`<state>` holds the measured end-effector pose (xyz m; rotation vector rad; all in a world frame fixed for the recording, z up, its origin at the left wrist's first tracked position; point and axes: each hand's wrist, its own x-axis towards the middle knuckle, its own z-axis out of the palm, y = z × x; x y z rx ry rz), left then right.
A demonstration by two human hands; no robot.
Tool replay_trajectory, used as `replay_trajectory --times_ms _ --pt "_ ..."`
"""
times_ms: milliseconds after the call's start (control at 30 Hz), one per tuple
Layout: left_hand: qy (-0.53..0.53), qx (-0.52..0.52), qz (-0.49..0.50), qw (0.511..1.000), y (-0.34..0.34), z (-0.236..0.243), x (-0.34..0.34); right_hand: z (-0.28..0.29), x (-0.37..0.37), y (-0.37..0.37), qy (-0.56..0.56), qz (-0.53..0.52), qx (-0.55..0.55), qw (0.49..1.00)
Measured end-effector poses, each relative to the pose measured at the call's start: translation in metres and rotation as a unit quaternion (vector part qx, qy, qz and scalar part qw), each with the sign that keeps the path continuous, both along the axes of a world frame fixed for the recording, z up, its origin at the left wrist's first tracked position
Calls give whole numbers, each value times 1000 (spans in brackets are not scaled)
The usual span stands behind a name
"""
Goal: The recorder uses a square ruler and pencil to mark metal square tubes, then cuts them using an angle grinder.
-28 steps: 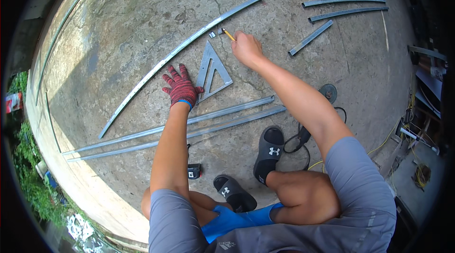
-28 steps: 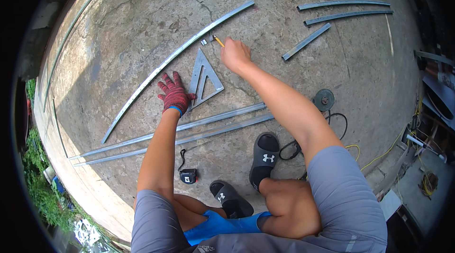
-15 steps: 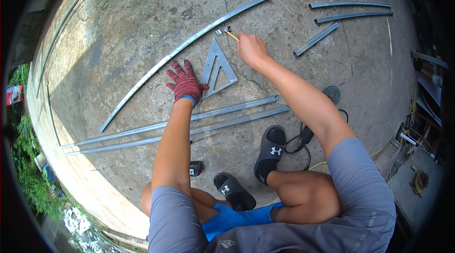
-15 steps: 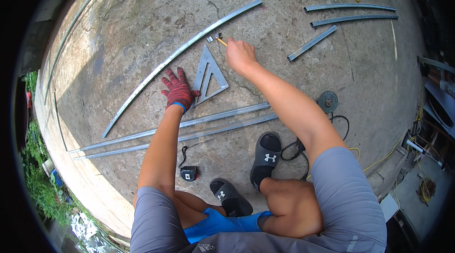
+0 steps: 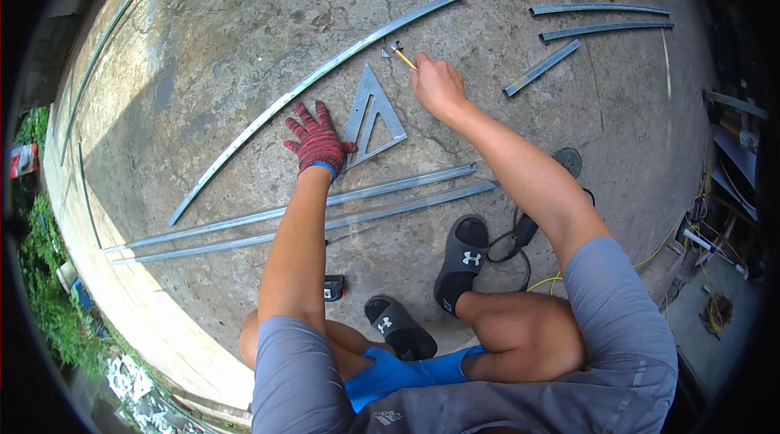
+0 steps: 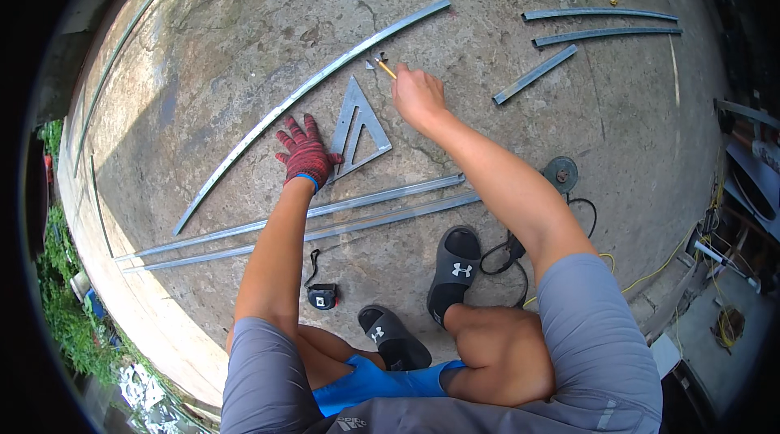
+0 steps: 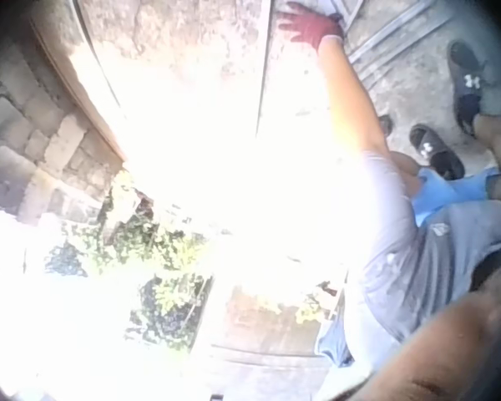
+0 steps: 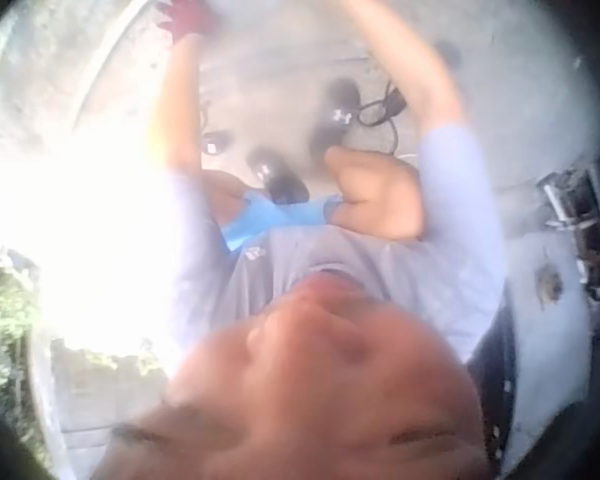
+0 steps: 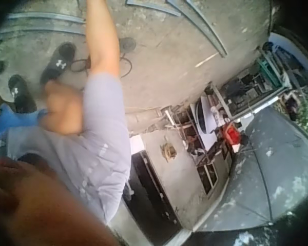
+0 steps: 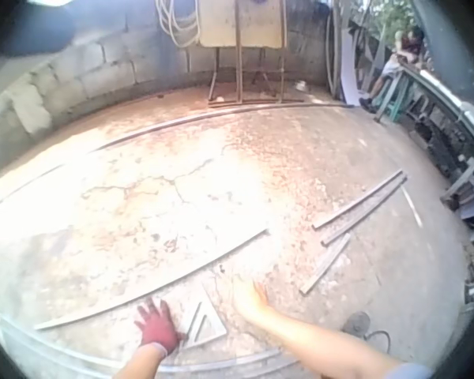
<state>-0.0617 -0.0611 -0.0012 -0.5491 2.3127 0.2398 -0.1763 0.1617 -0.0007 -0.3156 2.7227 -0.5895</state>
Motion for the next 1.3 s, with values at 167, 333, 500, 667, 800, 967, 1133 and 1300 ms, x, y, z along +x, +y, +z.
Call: replay_trajectory --times_ms 167,333,500,667,800,967,1133,1300 --pt "-2 2 2 1000 1 2 -1 13 0 -9 17 21 -12 1000" --pt "-8 4 1 1000 2 6 -3 6 1 -9 28 87 4 996" --pt "-5 8 -1 1000 2 3 -3 -9 -4 -8 31 98 62 993" --pt "-14 5 -1 1000 1 5 -2 0 -6 2 20 49 49 997" --pt "6 -1 3 1000 0 -3 1 11 -2 -11 -3 78 28 997" --pt "7 1 3 1000 2 -4 0 -8 -5 2 1 53 50 997" --pt "9 -3 5 1000 -3 -5 2 7 0 -4 -22 42 47 998" --pt "9 -1 4 1000 -1 -5 2 12 -4 -7 32 67 30 997"
